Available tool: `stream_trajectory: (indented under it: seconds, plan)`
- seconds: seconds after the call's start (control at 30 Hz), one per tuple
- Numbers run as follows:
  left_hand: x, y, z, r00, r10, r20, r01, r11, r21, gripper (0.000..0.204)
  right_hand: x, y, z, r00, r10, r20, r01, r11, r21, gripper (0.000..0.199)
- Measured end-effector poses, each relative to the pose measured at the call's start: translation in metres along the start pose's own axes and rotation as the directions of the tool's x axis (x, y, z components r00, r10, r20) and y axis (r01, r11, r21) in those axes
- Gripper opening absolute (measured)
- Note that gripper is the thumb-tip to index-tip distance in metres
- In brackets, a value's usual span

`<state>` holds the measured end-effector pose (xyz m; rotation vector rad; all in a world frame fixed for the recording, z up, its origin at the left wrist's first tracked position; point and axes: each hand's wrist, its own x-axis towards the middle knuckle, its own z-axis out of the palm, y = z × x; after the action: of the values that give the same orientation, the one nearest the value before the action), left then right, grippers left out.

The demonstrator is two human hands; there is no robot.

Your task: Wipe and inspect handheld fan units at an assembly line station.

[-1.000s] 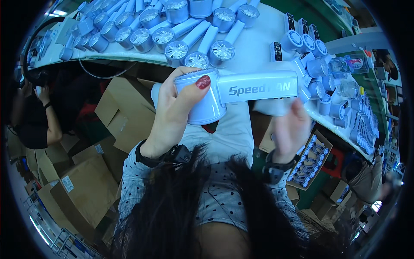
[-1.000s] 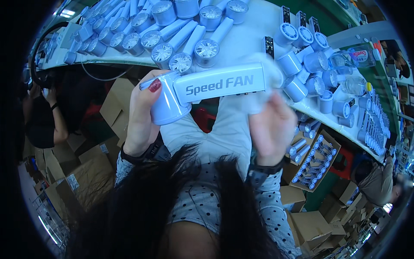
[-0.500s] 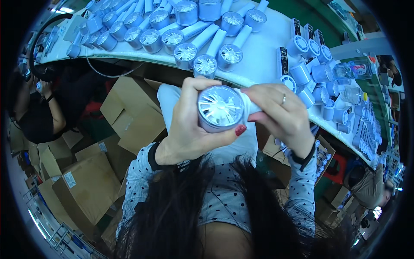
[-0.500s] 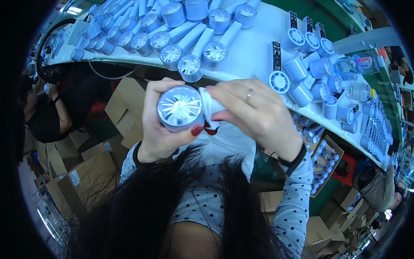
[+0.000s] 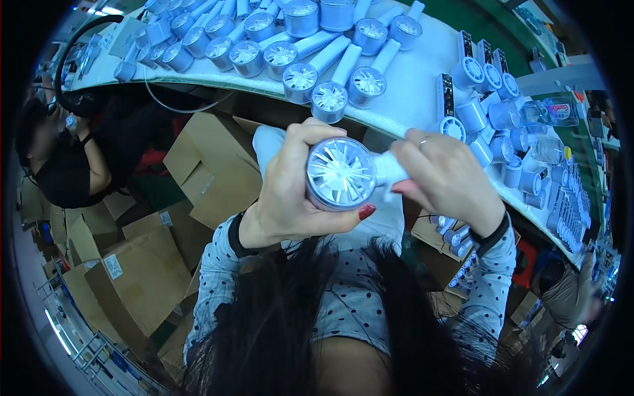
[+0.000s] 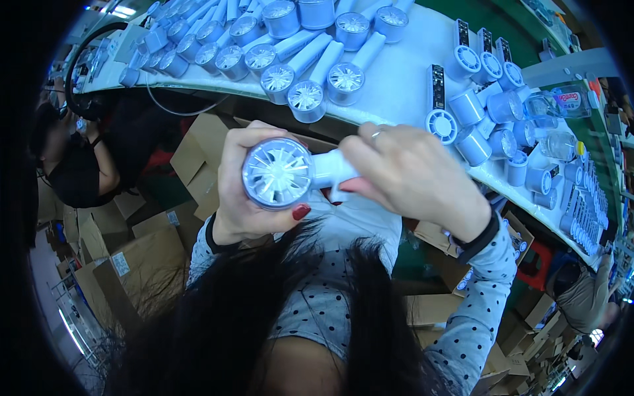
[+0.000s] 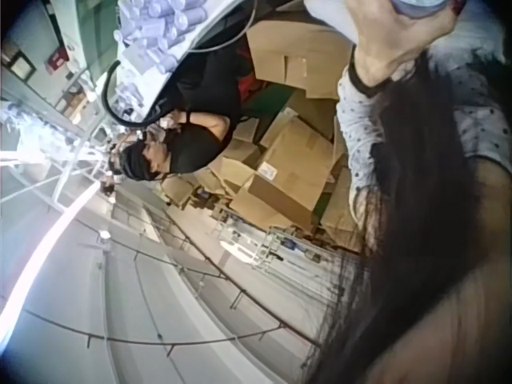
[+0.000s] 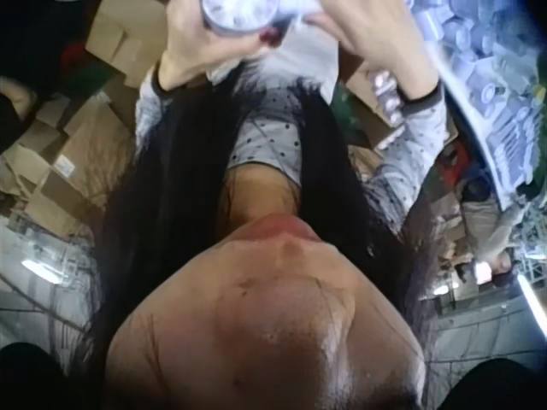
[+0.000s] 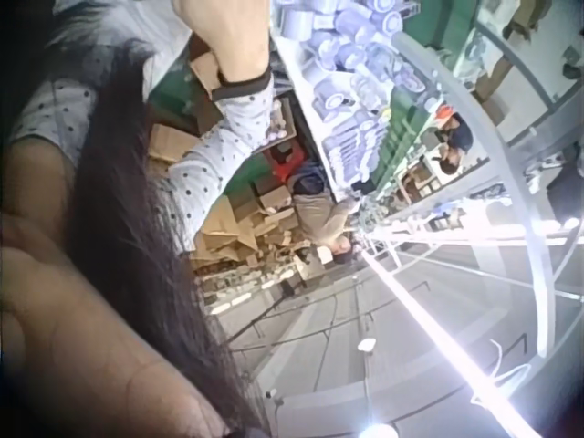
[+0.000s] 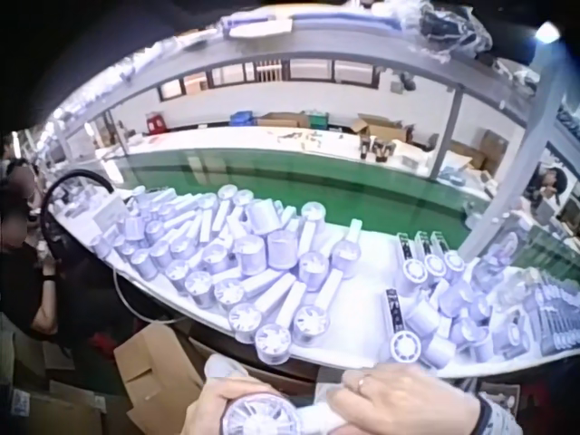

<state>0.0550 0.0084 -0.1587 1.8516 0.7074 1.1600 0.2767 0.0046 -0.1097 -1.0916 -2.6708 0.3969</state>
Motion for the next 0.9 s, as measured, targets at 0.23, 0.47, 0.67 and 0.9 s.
stream_trajectory:
  seconds: [0.23,0.47,0.67,0.9]
  plan:
    - [0.002,0.005,-0.009,0.999,0.018,-0.041,-0.021,0.997,-0.074,0.070,-0.034,0.025,0.008,0.976,0.186,-0.115,-0.153,0.956,0.249,0.030]
    - [0.011,0.001,-0.009,0.973,0.225,-0.047,-0.217,0.967,0.134,0.072,-0.048,0.027,0.073,0.509,0.855,0.099,-0.004,-0.113,0.994,0.023]
    - [-0.008,-0.007,-0.026,0.908,0.261,-0.329,-0.218,0.962,0.164,0.065,-0.034,0.004,0.137,0.449,0.811,0.376,0.455,-0.569,0.685,0.013]
    - [-0.031,-0.036,-0.141,0.407,0.077,-0.910,0.220,0.959,0.180,0.030,-0.019,-0.026,0.167,0.572,0.711,0.408,-0.011,-0.491,0.871,0.012]
